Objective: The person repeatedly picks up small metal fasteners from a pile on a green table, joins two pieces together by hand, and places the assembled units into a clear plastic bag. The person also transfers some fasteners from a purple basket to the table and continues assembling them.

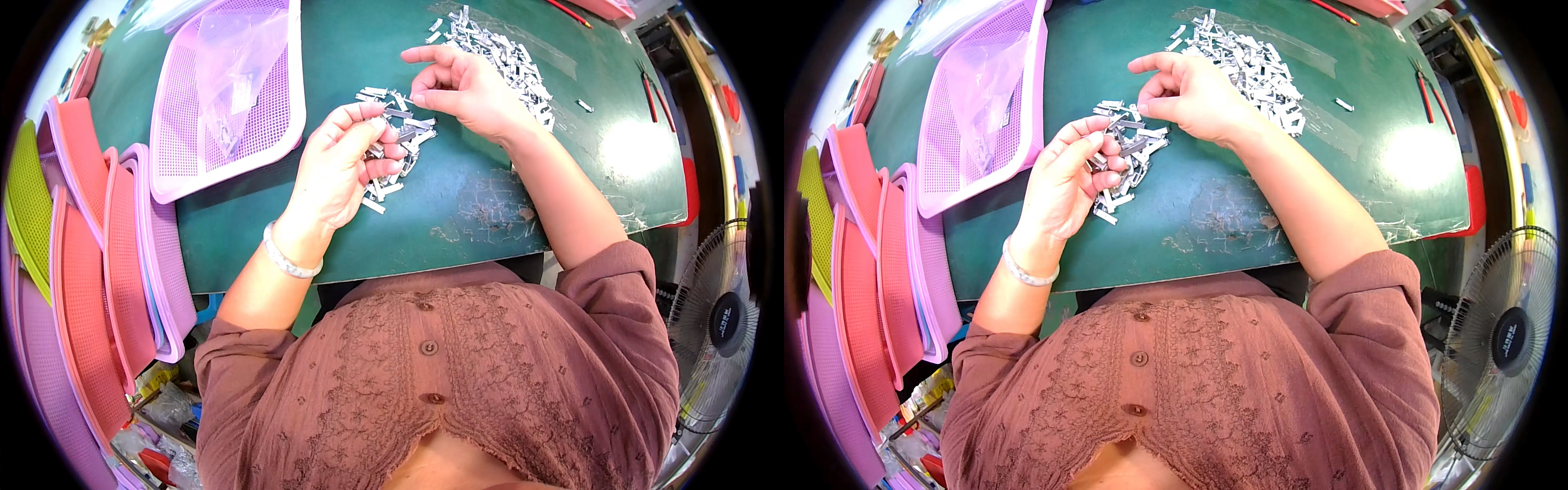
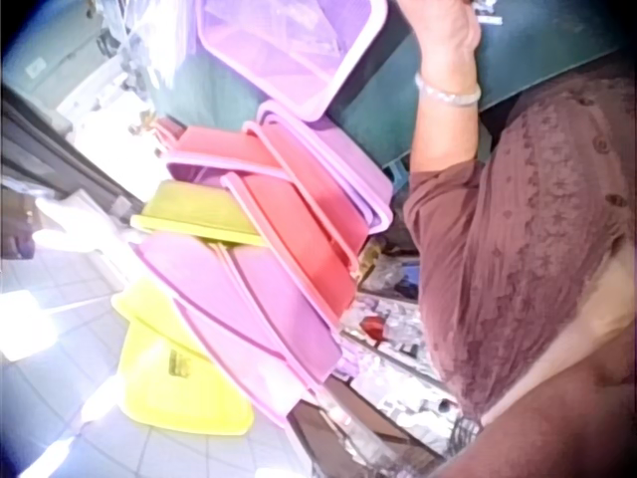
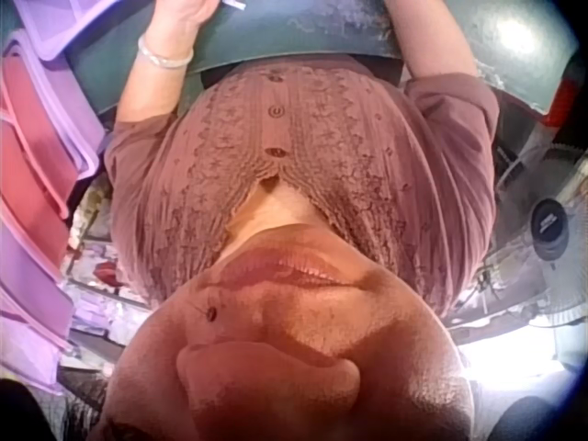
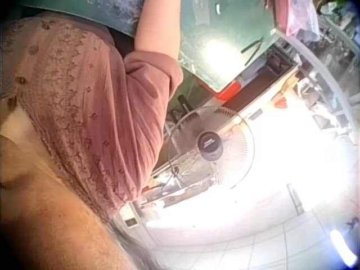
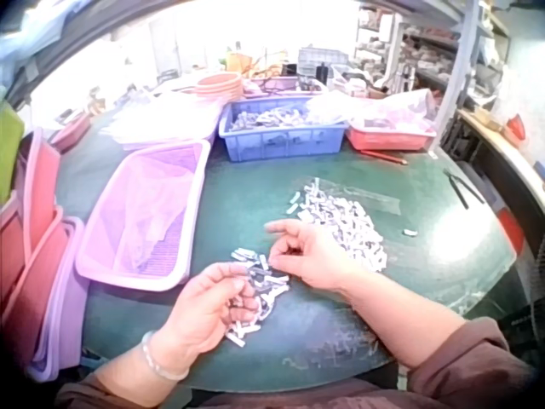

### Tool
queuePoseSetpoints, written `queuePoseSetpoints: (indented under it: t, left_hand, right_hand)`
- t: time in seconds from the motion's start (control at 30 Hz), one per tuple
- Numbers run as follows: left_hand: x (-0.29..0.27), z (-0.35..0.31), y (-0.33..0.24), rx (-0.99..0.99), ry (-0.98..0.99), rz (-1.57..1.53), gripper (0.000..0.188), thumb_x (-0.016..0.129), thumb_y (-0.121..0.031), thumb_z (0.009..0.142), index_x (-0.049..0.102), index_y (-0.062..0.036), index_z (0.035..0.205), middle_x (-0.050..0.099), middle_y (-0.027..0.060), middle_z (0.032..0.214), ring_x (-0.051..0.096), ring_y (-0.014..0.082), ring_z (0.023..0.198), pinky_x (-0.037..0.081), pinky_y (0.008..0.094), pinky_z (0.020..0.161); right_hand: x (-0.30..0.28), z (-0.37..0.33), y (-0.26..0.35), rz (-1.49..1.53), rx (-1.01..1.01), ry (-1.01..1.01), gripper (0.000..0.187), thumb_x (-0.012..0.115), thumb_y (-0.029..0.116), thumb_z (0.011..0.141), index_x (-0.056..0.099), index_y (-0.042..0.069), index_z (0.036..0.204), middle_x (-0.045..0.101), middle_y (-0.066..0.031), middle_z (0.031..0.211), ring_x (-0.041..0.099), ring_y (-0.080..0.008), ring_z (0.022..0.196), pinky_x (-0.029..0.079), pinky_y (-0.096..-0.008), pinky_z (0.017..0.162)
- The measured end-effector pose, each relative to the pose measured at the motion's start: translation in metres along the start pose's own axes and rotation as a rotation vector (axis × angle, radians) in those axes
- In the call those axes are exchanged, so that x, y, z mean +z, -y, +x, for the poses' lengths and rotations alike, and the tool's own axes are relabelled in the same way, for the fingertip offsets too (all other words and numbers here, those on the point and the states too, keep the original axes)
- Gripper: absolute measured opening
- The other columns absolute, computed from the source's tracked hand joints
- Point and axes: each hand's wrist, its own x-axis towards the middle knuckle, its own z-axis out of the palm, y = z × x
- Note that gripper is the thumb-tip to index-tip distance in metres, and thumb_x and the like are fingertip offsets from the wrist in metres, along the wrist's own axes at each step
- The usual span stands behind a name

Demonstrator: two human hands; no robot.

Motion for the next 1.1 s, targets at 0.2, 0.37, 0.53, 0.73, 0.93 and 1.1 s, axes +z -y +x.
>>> queuePoseSetpoints:
  t: [0.2, 0.37, 0.53, 0.73, 0.93, 1.1]
  left_hand:
    - [-0.001, 0.001, 0.003, 0.025, -0.007, -0.004, 0.013, 0.051, -0.011, 0.087, 0.052, -0.0018, 0.097, 0.057, 0.0066, 0.079, 0.058, 0.0144, 0.067, 0.051, 0.0237, 0.057]
    - [-0.001, 0.002, 0.001, 0.024, -0.036, 0.007, 0.01, 0.052, -0.011, 0.087, 0.054, -0.0021, 0.092, 0.057, 0.0057, 0.077, 0.058, 0.0136, 0.066, 0.051, 0.0235, 0.056]
    - [-0.001, 0.001, 0.001, 0.02, -0.035, 0.0, 0.01, 0.052, -0.011, 0.087, 0.054, -0.0023, 0.091, 0.057, 0.0059, 0.077, 0.059, 0.0139, 0.065, 0.051, 0.0241, 0.056]
    - [-0.002, 0.0, 0.0, 0.001, -0.037, 0.015, 0.01, 0.049, -0.011, 0.087, 0.053, -0.0027, 0.092, 0.057, 0.0074, 0.079, 0.059, 0.0163, 0.069, 0.051, 0.0244, 0.058]
    - [-0.002, -0.001, -0.001, -0.014, -0.024, -0.002, 0.015, 0.044, -0.009, 0.085, 0.049, 0.001, 0.095, 0.056, 0.0123, 0.085, 0.06, 0.0207, 0.073, 0.052, 0.028, 0.063]
    - [-0.002, -0.001, -0.001, -0.016, 0.0, -0.008, 0.018, 0.043, -0.007, 0.083, 0.047, 0.0028, 0.098, 0.056, 0.013, 0.085, 0.059, 0.0213, 0.072, 0.053, 0.0293, 0.065]
  right_hand:
    - [0.012, -0.01, 0.019, 0.235, 0.075, 0.159, 0.047, 0.059, -0.001, 0.076, 0.044, -0.002, 0.12, 0.059, -0.0018, 0.08, 0.053, -0.007, 0.074, 0.042, -0.0205, 0.07]
    - [0.003, -0.003, 0.001, -0.027, -0.038, -0.005, 0.039, 0.06, 0.005, 0.077, 0.05, 0.0, 0.114, 0.062, -0.0036, 0.077, 0.057, -0.0099, 0.072, 0.045, -0.0232, 0.068]
    - [0.007, -0.006, -0.001, -0.556, -0.199, 0.001, 0.04, 0.059, -0.002, 0.072, 0.052, 0.003, 0.111, 0.058, -0.0042, 0.073, 0.054, -0.0125, 0.065, 0.045, -0.0256, 0.063]
    - [0.011, -0.006, -0.005, -0.698, -0.359, -0.026, 0.039, 0.058, 0.0, 0.07, 0.053, 0.003, 0.109, 0.057, -0.0061, 0.069, 0.055, -0.022, 0.068, 0.045, -0.0317, 0.064]
    - [0.014, -0.006, -0.005, -0.704, -0.358, -0.021, 0.041, 0.057, 0.001, 0.07, 0.051, 0.004, 0.111, 0.057, -0.0059, 0.068, 0.054, -0.0231, 0.069, 0.044, -0.0333, 0.065]
    - [0.016, -0.005, -0.009, -0.667, -0.339, -0.042, 0.044, 0.056, -0.002, 0.07, 0.049, 0.003, 0.113, 0.054, -0.0062, 0.066, 0.053, -0.0197, 0.061, 0.044, -0.0306, 0.058]
